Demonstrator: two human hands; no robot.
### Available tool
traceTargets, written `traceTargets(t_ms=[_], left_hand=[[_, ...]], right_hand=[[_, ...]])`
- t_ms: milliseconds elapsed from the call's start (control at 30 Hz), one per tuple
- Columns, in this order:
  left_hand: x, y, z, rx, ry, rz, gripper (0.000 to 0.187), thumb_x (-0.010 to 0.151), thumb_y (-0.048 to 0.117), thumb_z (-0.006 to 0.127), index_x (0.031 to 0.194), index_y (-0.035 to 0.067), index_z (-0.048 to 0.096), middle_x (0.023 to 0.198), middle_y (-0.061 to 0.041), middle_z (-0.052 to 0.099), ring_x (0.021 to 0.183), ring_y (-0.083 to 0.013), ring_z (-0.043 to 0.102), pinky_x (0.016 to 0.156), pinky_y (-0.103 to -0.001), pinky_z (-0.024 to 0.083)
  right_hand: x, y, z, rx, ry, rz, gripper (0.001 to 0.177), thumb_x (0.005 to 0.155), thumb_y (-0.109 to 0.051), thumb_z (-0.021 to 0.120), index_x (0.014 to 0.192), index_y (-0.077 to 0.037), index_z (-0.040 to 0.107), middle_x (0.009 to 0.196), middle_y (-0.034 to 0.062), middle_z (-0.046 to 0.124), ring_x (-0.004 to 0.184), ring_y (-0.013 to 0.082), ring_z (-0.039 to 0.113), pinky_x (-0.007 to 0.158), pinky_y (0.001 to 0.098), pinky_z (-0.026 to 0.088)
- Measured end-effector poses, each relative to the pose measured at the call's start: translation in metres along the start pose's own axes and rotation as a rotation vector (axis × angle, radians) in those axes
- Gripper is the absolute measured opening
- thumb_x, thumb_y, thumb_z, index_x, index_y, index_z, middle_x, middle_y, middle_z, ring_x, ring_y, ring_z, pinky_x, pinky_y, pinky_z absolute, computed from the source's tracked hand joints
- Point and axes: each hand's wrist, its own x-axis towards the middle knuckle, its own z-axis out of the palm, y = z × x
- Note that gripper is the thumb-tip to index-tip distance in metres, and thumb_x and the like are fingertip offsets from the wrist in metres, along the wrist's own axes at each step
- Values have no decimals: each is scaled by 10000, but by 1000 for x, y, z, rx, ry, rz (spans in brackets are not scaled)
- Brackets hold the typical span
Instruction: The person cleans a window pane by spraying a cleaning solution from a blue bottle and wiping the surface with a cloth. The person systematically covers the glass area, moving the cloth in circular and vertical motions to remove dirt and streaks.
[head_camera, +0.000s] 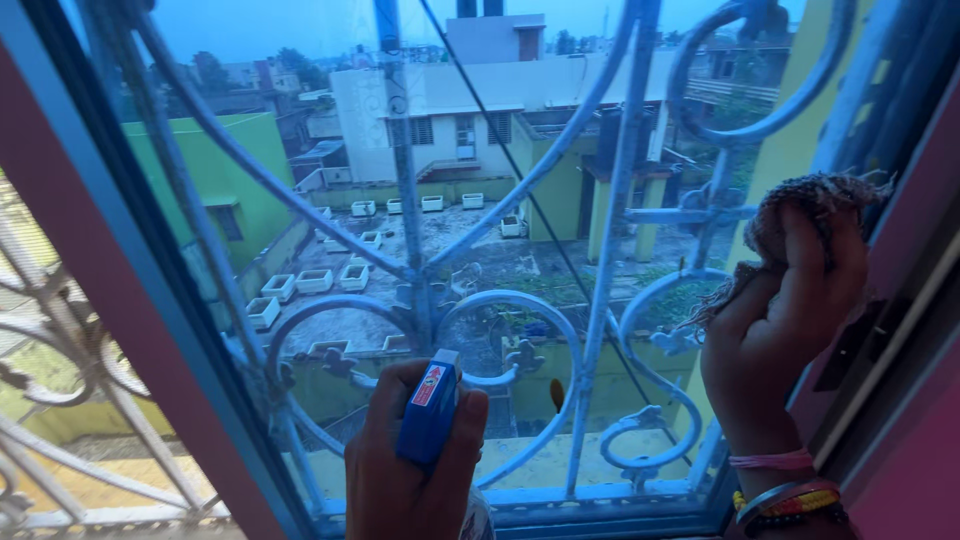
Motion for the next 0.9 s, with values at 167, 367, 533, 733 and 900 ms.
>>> traceTargets(t_ms=[167,367,533,733,900], left_hand=[[-2,-1,10,-20,-31,-67,331,816,286,759,1045,74,651,611,-38,735,529,-103,742,522,-281,600],[-6,-11,16,48,-4,-177,412,787,311,785,1104,76,666,634,-65,764,530,-131,771,544,-298,618],[-2,-17,14,46,13,-195,379,816,259,757,1107,37,657,681,-90,739,553,-139,763,566,-302,616],[5,2,7,41,34,-125,325,836,241,728,1065,28,639,712,-59,751,578,-120,755,574,-280,604],[13,24,1,52,43,-10,336,881,280,741,1084,39,626,670,-41,736,598,-97,727,551,-265,576]], right_hand=[[-17,19,4,219,25,147,458,1100,135,343,1513,26,506,1576,177,368,1421,255,569,1202,337,519],[-27,-1,13,236,75,229,510,1062,124,347,1547,29,475,1610,203,348,1446,274,539,1188,375,506],[-33,-34,14,12,-13,150,486,1004,93,458,1475,2,537,1565,242,405,1492,423,420,1266,496,330],[-40,-76,21,139,-121,57,450,1012,70,496,1431,-65,591,1532,225,448,1517,441,390,1296,531,284],[-50,-106,24,221,-255,-50,455,987,51,553,1412,-93,629,1494,204,485,1498,441,406,1279,567,286]])
